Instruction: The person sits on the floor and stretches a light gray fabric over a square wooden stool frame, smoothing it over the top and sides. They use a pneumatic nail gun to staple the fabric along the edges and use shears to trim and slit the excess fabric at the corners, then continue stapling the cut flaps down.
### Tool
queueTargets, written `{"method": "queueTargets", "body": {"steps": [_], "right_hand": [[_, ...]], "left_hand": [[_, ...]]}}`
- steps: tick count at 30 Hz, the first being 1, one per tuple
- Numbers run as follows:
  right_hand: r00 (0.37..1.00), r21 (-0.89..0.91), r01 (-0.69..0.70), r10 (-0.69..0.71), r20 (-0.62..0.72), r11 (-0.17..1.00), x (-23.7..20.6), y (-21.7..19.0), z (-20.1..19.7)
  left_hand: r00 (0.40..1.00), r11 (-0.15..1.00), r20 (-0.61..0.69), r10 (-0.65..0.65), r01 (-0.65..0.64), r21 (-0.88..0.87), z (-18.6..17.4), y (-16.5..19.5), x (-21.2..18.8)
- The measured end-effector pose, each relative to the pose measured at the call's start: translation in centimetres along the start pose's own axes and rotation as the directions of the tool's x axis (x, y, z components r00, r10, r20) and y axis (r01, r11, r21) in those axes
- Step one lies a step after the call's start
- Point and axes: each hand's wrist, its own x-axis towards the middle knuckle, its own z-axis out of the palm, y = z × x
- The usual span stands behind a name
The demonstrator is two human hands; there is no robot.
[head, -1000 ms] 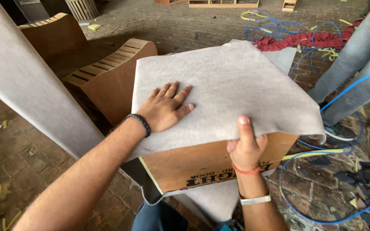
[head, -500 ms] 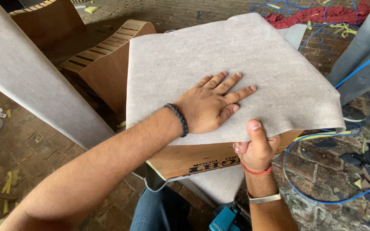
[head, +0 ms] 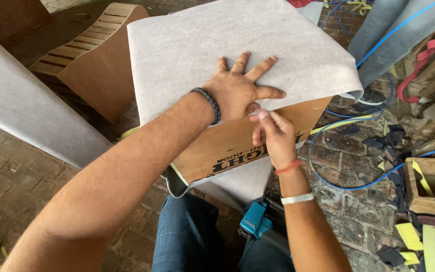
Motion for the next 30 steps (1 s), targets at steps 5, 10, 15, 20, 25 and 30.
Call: {"method": "queueTargets", "body": {"steps": [5, 10, 15, 20, 25, 30], "right_hand": [[0.855, -0.960, -0.022, 0.503, 0.126, 0.278, -13.1, -0.6, -2.9], [0.859, -0.994, -0.072, 0.512, -0.020, 0.082, -21.9, 2.9, -4.7], [0.840, -0.916, -0.259, 0.539, -0.057, 0.306, -20.6, 3.7, -6.7], [0.863, -0.667, -0.423, 0.498, -0.090, 0.613, -15.4, -0.5, -6.1], [0.987, -0.417, -0.080, 0.013, -0.161, 0.905, -11.7, -5.0, -2.7], [0.983, -0.306, 0.020, -0.075, -0.169, 0.952, -8.2, -6.6, -0.4]], "left_hand": [[0.999, 1.000, -0.048, 0.009, -0.009, -0.011, 0.6, -0.4, -0.4], [0.996, 0.999, -0.086, 0.017, -0.019, -0.027, 0.9, -0.4, -0.7], [0.996, 1.000, -0.085, 0.004, -0.005, -0.008, 0.7, -0.1, -0.9], [0.998, 1.000, -0.068, -0.007, 0.008, 0.005, 0.4, 0.1, -1.1], [0.999, 1.000, -0.040, -0.025, 0.025, 0.006, -0.4, 0.4, -1.1], [0.999, 1.000, -0.028, -0.024, 0.024, 0.018, -0.1, 0.0, -0.8]]}}
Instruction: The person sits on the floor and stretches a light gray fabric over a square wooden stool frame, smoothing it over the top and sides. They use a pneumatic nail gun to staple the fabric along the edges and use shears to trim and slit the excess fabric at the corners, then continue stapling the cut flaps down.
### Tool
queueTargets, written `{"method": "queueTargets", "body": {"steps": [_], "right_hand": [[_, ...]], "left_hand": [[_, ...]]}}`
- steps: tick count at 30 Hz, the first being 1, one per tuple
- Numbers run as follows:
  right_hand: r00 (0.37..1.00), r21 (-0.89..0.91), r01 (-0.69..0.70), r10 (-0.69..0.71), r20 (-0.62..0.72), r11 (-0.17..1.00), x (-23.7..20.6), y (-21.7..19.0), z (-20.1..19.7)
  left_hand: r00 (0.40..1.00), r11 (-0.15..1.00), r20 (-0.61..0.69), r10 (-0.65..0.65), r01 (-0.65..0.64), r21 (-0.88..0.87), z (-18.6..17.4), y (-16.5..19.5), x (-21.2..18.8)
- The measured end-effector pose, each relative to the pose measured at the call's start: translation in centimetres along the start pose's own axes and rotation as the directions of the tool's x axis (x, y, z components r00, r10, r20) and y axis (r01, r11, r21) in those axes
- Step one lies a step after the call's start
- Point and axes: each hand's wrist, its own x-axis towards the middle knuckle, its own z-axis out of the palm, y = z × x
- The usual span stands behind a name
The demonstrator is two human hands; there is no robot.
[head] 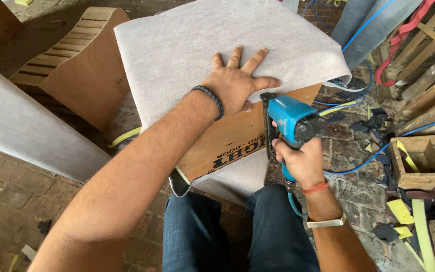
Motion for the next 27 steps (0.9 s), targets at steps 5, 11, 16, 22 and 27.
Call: {"method": "queueTargets", "body": {"steps": [5, 11, 16, 22, 27], "right_hand": [[0.999, 0.049, 0.015, -0.017, 0.048, 0.999, -0.3, -0.2, 0.6], [0.935, -0.186, 0.353, -0.341, 0.094, 0.917, -0.8, -0.1, 2.1], [0.996, -0.071, 0.081, -0.077, 0.048, 0.994, -1.1, 0.0, 3.0], [0.998, -0.070, 0.042, -0.038, 0.052, 0.997, -2.1, -0.3, 4.3], [0.932, -0.250, 0.362, -0.343, 0.119, 0.898, -3.5, -0.8, 6.9]], "left_hand": [[0.999, 1.000, 0.038, 0.026, -0.026, -0.003, -0.1, 0.1, 0.2], [0.991, 0.919, -0.072, 0.112, -0.131, -0.372, -2.0, -4.6, -4.1], [0.967, 0.943, 0.071, -0.246, 0.255, -0.213, 1.8, -7.4, -7.4], [0.987, 0.983, 0.054, -0.152, 0.157, -0.092, 3.3, -5.7, -8.2], [0.988, 0.987, 0.038, -0.150, 0.152, -0.055, 1.4, -5.2, -9.2]]}}
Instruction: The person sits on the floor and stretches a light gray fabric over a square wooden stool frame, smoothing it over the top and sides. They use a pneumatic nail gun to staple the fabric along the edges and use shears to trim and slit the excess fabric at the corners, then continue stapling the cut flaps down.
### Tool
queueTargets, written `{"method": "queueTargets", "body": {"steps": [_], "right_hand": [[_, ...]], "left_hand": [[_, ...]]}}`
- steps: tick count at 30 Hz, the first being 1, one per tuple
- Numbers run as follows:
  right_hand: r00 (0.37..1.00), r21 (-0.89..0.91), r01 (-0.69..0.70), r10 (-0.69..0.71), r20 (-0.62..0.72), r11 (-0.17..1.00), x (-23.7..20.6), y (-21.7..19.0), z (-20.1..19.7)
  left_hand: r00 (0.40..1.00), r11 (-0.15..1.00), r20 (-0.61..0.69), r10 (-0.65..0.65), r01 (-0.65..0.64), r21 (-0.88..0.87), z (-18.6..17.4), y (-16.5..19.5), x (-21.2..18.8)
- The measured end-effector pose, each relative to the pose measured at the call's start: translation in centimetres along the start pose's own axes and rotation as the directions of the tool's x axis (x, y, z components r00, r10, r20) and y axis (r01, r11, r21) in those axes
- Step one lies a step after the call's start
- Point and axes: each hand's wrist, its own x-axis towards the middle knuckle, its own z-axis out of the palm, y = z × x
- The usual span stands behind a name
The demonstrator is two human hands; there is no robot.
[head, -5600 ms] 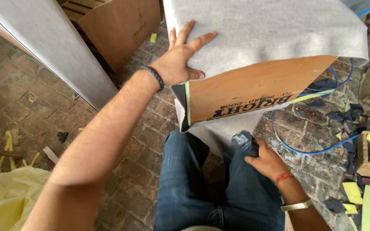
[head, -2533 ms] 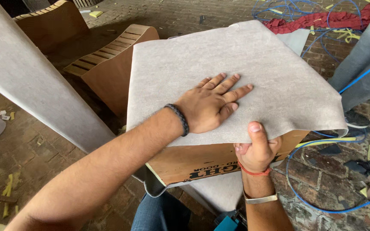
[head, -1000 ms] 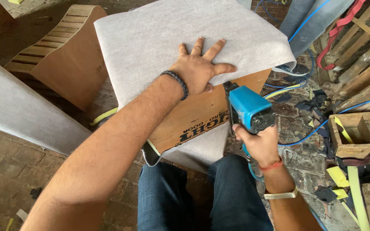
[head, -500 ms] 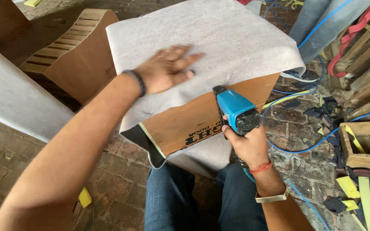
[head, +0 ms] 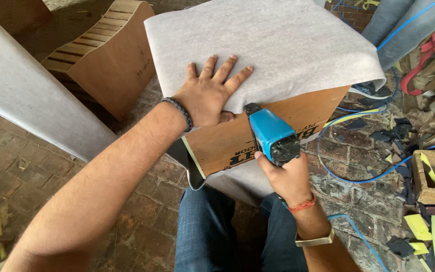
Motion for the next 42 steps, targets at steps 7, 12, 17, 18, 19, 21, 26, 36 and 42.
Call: {"method": "queueTargets", "body": {"steps": [7, 12, 17, 18, 19, 21, 26, 36, 42], "right_hand": [[0.996, 0.025, -0.081, 0.080, 0.039, 0.996, -0.8, -1.7, 1.1], [1.000, 0.099, -0.021, 0.020, 0.016, 0.995, -0.6, -2.6, 1.8], [0.996, -0.019, -0.045, 0.046, 0.072, 0.999, -1.0, -3.4, 2.5], [0.996, -0.032, -0.030, 0.032, 0.082, 0.999, -1.1, -3.6, 2.7], [0.996, -0.058, -0.040, 0.045, 0.080, 0.997, -1.1, -3.7, 2.9], [0.995, -0.108, -0.057, 0.065, 0.070, 0.992, -1.2, -4.0, 3.1], [0.996, -0.049, 0.022, -0.018, 0.085, 0.999, -1.5, -4.4, 3.9], [0.989, -0.194, -0.083, 0.105, 0.105, 0.977, -2.7, -2.3, 2.8], [0.865, -0.406, -0.362, 0.465, 0.189, 0.839, -4.9, 3.6, -1.2]], "left_hand": [[1.000, 1.000, 0.024, -0.001, 0.002, -0.010, 0.8, -0.7, 0.0], [1.000, 1.000, 0.030, 0.005, -0.004, -0.014, 0.7, -0.7, -0.2], [0.989, 0.982, -0.040, 0.143, -0.147, -0.120, 1.0, -2.4, -0.6], [0.973, 0.959, -0.103, 0.208, -0.224, -0.172, 1.2, -3.2, -0.8], [0.954, 0.880, -0.167, 0.247, -0.293, -0.373, 1.5, -4.0, -1.0], [0.909, 0.595, -0.313, 0.276, -0.417, -0.687, 2.1, -5.6, -1.2], [0.938, 0.275, -0.328, 0.107, -0.345, -0.897, 3.4, -6.8, -0.9], [0.913, 0.277, -0.396, 0.094, -0.406, -0.871, 3.9, -6.7, -0.9], [0.965, 0.456, -0.263, 0.002, -0.235, -0.858, 3.7, -5.4, -0.4]]}}
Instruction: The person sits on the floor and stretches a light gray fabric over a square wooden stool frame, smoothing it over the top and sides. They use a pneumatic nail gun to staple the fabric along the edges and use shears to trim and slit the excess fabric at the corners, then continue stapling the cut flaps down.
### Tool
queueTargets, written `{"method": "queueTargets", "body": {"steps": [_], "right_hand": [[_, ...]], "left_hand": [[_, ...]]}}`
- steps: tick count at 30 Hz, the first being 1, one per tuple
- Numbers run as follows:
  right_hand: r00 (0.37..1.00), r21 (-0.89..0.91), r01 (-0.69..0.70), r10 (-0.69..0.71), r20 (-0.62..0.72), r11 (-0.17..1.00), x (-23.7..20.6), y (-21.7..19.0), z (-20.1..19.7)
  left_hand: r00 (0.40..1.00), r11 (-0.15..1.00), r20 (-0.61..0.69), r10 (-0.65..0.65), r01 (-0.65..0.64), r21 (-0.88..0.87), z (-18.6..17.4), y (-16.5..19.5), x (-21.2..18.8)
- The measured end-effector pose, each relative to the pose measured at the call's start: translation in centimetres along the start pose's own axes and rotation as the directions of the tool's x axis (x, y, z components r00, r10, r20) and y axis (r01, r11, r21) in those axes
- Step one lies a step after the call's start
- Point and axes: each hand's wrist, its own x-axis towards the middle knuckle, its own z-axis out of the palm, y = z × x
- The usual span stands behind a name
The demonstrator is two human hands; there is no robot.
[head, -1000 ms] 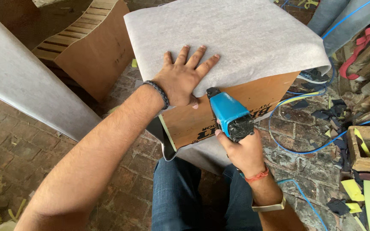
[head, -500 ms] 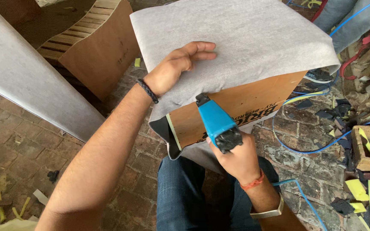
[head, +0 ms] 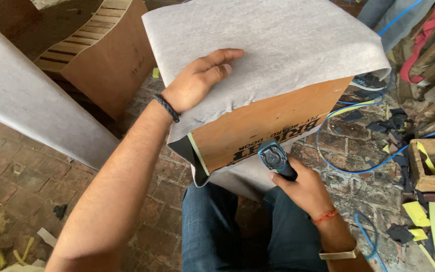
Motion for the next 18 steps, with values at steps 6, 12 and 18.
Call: {"method": "queueTargets", "body": {"steps": [6, 12, 18], "right_hand": [[0.984, -0.375, -0.128, 0.165, 0.068, 0.918, -3.1, 8.9, 0.9], [0.976, -0.302, -0.089, 0.143, 0.163, 0.949, -6.4, 13.1, 1.5], [0.942, -0.166, -0.145, 0.187, 0.278, 0.976, -6.8, 15.9, -1.6]], "left_hand": [[0.999, 0.618, 0.017, -0.042, 0.012, 0.786, 4.0, 1.8, 2.3], [0.995, 0.563, -0.011, -0.102, 0.067, 0.824, 7.6, 4.7, 7.2], [0.991, 0.592, 0.073, -0.111, 0.006, 0.806, 10.6, 6.5, 12.6]]}}
